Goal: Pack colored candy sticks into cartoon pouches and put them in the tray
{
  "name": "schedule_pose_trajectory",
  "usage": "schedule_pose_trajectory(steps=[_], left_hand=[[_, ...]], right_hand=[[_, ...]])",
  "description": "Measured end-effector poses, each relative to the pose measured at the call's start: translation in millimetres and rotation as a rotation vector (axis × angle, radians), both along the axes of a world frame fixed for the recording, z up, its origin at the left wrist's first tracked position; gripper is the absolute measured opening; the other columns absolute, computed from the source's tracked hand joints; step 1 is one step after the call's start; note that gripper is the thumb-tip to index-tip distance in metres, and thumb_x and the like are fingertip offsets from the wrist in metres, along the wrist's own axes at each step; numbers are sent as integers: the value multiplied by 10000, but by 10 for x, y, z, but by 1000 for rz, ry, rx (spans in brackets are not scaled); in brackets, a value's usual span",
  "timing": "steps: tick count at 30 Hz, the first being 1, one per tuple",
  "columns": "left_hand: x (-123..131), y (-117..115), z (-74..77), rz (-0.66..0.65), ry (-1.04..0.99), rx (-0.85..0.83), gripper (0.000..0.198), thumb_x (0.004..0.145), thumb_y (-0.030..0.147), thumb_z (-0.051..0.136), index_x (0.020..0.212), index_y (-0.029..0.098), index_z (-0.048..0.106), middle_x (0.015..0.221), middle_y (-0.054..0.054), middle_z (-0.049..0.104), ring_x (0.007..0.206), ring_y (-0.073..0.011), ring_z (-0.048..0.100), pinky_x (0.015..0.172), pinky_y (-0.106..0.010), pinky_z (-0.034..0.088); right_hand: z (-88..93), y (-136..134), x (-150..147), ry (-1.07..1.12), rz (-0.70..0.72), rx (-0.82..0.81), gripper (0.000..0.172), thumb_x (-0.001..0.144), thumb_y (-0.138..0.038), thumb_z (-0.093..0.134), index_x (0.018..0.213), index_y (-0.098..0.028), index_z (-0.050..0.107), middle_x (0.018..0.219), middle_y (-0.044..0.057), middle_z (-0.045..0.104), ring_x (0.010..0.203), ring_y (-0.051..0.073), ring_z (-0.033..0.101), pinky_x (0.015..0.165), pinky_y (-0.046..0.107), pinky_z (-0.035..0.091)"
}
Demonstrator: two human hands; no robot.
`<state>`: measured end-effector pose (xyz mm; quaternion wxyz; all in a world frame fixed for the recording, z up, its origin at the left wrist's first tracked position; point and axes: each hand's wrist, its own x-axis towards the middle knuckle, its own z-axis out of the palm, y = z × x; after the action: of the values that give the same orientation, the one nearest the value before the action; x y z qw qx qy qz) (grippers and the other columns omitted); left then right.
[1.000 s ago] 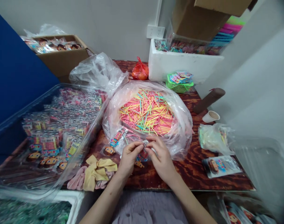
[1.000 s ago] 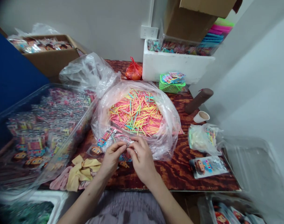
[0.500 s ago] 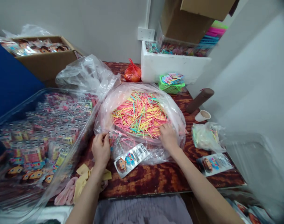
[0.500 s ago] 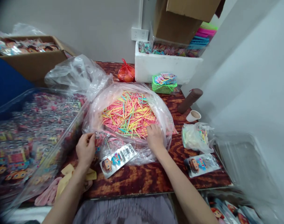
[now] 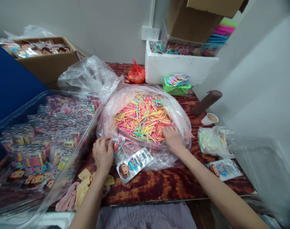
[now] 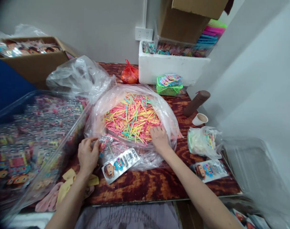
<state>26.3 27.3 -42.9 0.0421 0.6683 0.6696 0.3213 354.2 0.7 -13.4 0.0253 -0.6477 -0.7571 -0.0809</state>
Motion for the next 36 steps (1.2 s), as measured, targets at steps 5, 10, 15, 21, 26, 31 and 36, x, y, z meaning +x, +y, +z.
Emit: schedule_pose_trajectory(steps=[5, 10, 15, 21, 26, 31, 36], left_hand=[[19, -60, 56, -23, -32, 43, 276, 903, 396, 482, 943, 194, 665, 1108, -105, 628, 1016, -279, 557, 902, -413, 428], [69, -120, 151, -27, -21, 74, 274, 903, 389, 488, 974, 190, 662, 1172, -120, 599, 1086, -293, 534, 944, -439, 413], [174, -195, 244, -41, -34, 75, 243, 899, 347, 509, 1043, 201, 640, 1252, -117, 559, 1169, -299, 496, 1001, -453, 390], [379, -287, 318, -168, -87, 35, 205, 908, 322, 525, 1052, 215, 623, 1255, -113, 550, 1185, -287, 511, 1010, -452, 395], [455, -368, 356, -230, -114, 20, 200, 916, 316, 519, 1050, 209, 622, 1276, -116, 537, 1204, -285, 503, 1020, -446, 399], [578, -474, 382, -314, -149, -8, 197, 917, 283, 517, 1082, 224, 608, 1289, -103, 533, 1206, -276, 496, 1029, -455, 395], [787, -600, 431, -474, -212, -35, 197, 928, 247, 495, 1098, 233, 593, 1267, -105, 546, 1214, -274, 490, 1026, -476, 407]], right_hand=[[-21, 92, 73, 268, -34, 49, 259, 883, -58, 389, 860, -177, 618, 841, 79, 698, 806, 217, 581, 788, 315, 357], [73, 161, 68, 524, -123, 73, 228, 868, -124, 418, 707, -202, 560, 671, 41, 647, 648, 190, 561, 641, 278, 350], [118, 144, 44, 984, -149, 122, 205, 882, -289, 454, 768, -199, 599, 751, 36, 678, 731, 198, 608, 683, 282, 420], [17, 161, 45, 1333, -175, 47, 209, 836, -362, 530, 844, -178, 629, 814, 48, 720, 809, 209, 656, 789, 335, 474], [147, 66, 6, 1471, -228, 126, 204, 827, -357, 567, 878, -171, 632, 780, 49, 718, 799, 218, 672, 786, 345, 494], [300, -396, -272, 1486, -208, 146, 176, 894, -343, 532, 934, -196, 620, 820, 29, 704, 774, 185, 654, 785, 312, 491], [-111, -848, -598, 1386, -280, 127, 182, 935, -325, 454, 897, -216, 594, 841, 33, 671, 797, 194, 630, 761, 305, 479]])
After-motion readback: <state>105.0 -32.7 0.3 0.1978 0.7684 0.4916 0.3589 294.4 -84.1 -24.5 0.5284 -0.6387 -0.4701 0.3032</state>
